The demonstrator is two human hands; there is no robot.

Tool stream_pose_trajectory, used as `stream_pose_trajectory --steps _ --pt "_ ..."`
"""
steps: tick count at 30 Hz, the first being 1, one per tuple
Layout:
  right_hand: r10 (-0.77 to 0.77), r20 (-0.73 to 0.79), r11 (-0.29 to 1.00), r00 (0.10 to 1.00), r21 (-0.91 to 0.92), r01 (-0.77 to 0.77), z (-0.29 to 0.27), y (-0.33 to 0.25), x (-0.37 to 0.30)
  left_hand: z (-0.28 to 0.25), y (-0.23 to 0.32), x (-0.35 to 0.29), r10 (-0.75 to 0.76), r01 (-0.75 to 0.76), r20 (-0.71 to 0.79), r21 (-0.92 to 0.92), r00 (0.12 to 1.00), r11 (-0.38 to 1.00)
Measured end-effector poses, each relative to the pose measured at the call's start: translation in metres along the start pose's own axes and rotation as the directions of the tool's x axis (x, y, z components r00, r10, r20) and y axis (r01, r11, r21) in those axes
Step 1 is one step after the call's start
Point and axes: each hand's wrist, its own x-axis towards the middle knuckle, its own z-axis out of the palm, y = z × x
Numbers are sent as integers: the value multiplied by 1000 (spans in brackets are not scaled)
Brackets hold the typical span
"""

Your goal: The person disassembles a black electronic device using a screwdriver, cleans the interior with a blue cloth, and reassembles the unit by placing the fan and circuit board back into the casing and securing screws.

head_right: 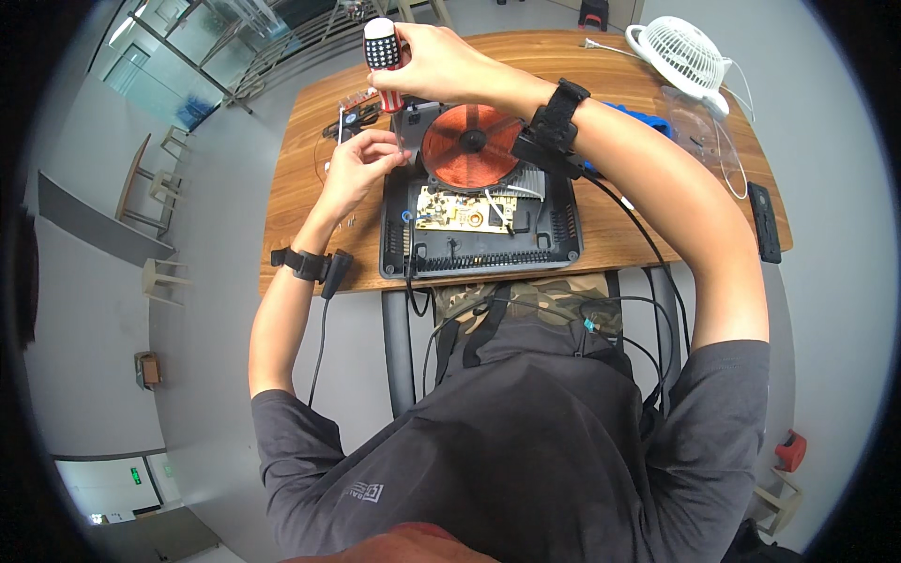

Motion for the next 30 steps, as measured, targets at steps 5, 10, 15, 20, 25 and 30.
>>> stream_pose_trajectory --steps 5,10,15,20,25,30 --pt "7 54 978 998 209 -18 1 7 4 2 3 0 19 -20 -34 -17 999 1000" --pt "41 52 984 998 172 -49 -1 7 6 1 1 1 42 -42 -14 -15 999 999" --pt "1 20 997 1000 82 -2 -2 11 8 1 2 0 59 -59 26 -8 998 998" --pt "-30 15 994 999 105 29 -3 15 9 3 2 0 51 -49 45 -42 998 998" --pt "7 4 998 1000 62 -7 -5 12 5 4 5 -1 44 -43 56 -15 997 999" --pt "17 8 999 1000 44 -17 -6 8 4 5 7 -1 39 -38 56 -12 998 999"
